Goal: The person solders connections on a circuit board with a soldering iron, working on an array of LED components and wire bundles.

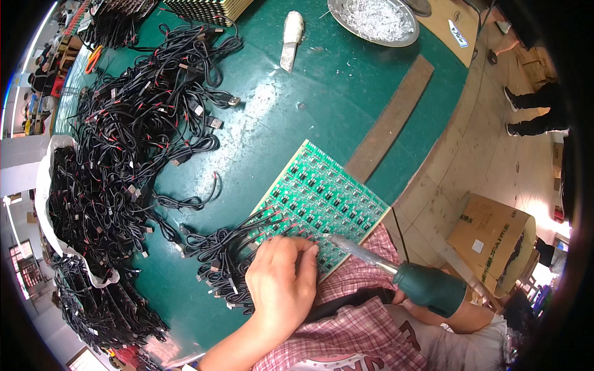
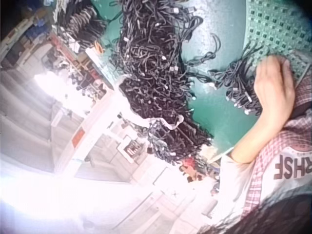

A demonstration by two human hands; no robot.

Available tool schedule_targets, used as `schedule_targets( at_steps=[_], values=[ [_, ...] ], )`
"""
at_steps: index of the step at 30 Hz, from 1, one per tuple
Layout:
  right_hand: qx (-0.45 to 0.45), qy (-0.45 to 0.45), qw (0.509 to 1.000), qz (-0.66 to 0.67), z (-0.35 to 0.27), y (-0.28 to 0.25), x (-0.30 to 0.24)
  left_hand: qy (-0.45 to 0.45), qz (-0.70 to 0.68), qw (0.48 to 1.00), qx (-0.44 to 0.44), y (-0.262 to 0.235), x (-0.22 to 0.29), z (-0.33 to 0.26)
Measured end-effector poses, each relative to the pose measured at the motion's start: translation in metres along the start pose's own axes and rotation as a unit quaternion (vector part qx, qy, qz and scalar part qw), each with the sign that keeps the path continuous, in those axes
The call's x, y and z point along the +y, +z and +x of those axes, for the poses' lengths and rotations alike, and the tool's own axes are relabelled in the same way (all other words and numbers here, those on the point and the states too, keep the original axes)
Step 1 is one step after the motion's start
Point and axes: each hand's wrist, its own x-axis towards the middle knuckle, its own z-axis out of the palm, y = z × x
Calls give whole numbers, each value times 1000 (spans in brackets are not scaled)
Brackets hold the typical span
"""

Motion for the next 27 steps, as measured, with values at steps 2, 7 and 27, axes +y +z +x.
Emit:
schedule_targets(
  at_steps=[2,7,27],
  values=[
    [-10,31,999,14,0,-2,-3,-4,29,1000,7,3,2,-1],
    [-39,59,996,62,-6,-5,-1,27,70,997,13,8,1,-2],
    [22,11,999,35,5,-1,-8,53,76,995,20,9,0,-1]
  ],
)
